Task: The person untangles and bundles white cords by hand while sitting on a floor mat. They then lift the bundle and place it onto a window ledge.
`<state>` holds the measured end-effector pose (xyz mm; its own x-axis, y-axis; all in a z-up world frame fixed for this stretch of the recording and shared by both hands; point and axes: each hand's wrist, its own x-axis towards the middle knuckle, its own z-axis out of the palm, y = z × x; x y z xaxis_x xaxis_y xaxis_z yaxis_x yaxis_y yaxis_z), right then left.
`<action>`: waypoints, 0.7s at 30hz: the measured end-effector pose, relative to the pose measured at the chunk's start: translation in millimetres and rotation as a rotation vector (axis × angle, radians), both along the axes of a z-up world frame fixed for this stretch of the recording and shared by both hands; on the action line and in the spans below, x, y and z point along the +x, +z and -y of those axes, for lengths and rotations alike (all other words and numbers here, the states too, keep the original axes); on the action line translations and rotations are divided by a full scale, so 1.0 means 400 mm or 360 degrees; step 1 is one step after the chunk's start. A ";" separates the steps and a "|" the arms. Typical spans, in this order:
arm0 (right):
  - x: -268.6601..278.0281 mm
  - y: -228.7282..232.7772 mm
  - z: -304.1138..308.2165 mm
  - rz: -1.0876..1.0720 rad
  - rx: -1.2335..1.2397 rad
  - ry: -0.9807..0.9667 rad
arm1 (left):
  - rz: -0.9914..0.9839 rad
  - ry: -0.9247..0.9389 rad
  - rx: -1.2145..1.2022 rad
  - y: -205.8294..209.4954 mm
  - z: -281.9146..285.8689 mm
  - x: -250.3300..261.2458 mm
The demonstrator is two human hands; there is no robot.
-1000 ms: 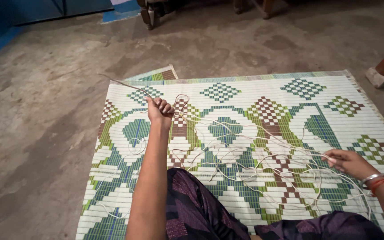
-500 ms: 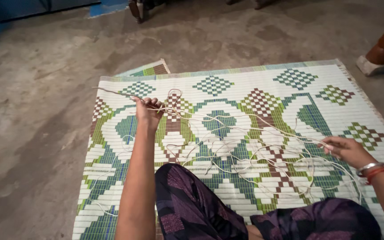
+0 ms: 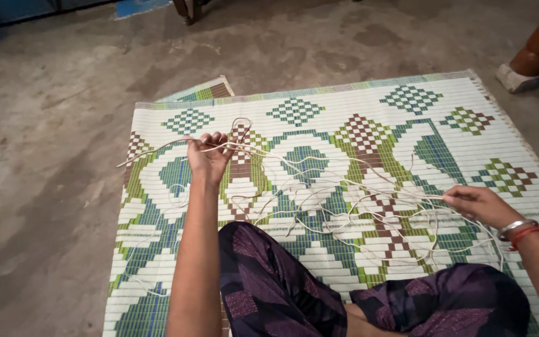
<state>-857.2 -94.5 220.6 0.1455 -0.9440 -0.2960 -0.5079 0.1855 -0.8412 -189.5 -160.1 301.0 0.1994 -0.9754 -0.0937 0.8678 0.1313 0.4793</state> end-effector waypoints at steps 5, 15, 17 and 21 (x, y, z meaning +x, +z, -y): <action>-0.067 -0.045 0.006 -0.0138 -0.0073 -0.0113 | 0.0144 -0.0070 0.0154 -0.001 -0.035 -0.024; -0.081 -0.034 -0.064 -0.0488 -0.0001 -0.0317 | -0.0094 -0.0202 0.0220 -0.278 0.060 -0.097; -0.092 -0.025 -0.069 -0.0357 -0.0064 -0.0153 | -0.0164 -0.0099 0.0342 -0.343 0.088 -0.121; -0.163 -0.021 -0.093 -0.0046 0.0112 -0.0057 | -0.0132 -0.0136 0.0469 -0.421 0.113 -0.142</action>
<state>-922.2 -57.3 212.4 0.1023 -0.9253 -0.3652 -0.5237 0.2620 -0.8106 -246.4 -205.2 132.6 0.0977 -0.9167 -0.3873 0.9075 -0.0778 0.4129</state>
